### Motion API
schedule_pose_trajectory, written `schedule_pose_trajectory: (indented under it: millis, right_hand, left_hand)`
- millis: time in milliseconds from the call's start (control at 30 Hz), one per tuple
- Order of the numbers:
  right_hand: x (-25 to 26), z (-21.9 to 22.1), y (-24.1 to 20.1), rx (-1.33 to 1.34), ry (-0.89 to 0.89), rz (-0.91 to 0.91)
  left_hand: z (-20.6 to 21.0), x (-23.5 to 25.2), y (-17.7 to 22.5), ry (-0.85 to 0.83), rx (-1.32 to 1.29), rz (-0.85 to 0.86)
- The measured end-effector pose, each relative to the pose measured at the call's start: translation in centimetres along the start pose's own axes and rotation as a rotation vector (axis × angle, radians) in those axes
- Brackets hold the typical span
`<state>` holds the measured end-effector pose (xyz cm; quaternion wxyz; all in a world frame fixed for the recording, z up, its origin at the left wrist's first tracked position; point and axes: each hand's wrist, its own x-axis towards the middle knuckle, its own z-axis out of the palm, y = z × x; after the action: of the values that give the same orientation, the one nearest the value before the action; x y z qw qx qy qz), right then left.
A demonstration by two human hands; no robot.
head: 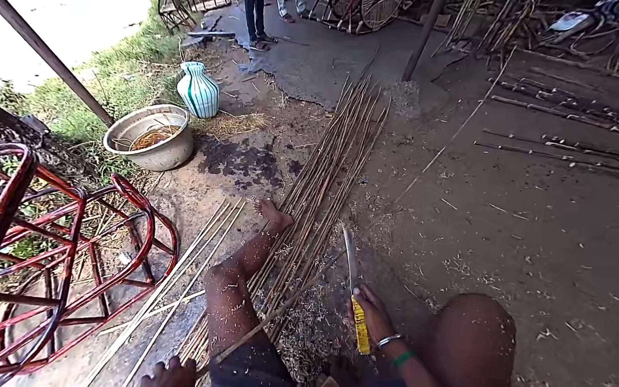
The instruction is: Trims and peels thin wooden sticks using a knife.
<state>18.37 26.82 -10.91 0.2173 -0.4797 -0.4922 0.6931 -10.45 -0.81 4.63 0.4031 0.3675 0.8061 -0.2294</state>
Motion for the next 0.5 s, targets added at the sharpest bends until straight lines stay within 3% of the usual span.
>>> schedule_pose_trajectory:
  millis: [100,133,267,433,500]
  right_hand:
    - [1.8,1.0,2.0,-0.191,0.038,0.127]
    - [1.9,1.4,2.6,-0.309,0.034,0.165]
    - [2.2,1.4,3.8,-0.443,0.035,0.212]
    - [4.0,0.1,4.7,-0.428,0.217,0.17]
    - [2.3,0.0,4.4,-0.591,0.046,0.071]
  left_hand:
    - [1.8,3.8,5.8,0.415,-0.161,0.106]
    - [2.3,5.4,8.1,0.466,-0.149,0.112]
    - [1.4,9.1,14.6,0.404,-0.114,0.032]
    - [-0.5,11.6,17.8,0.22,-0.264,0.049]
    - [-1.2,11.3,17.5,0.213,-0.36,0.05]
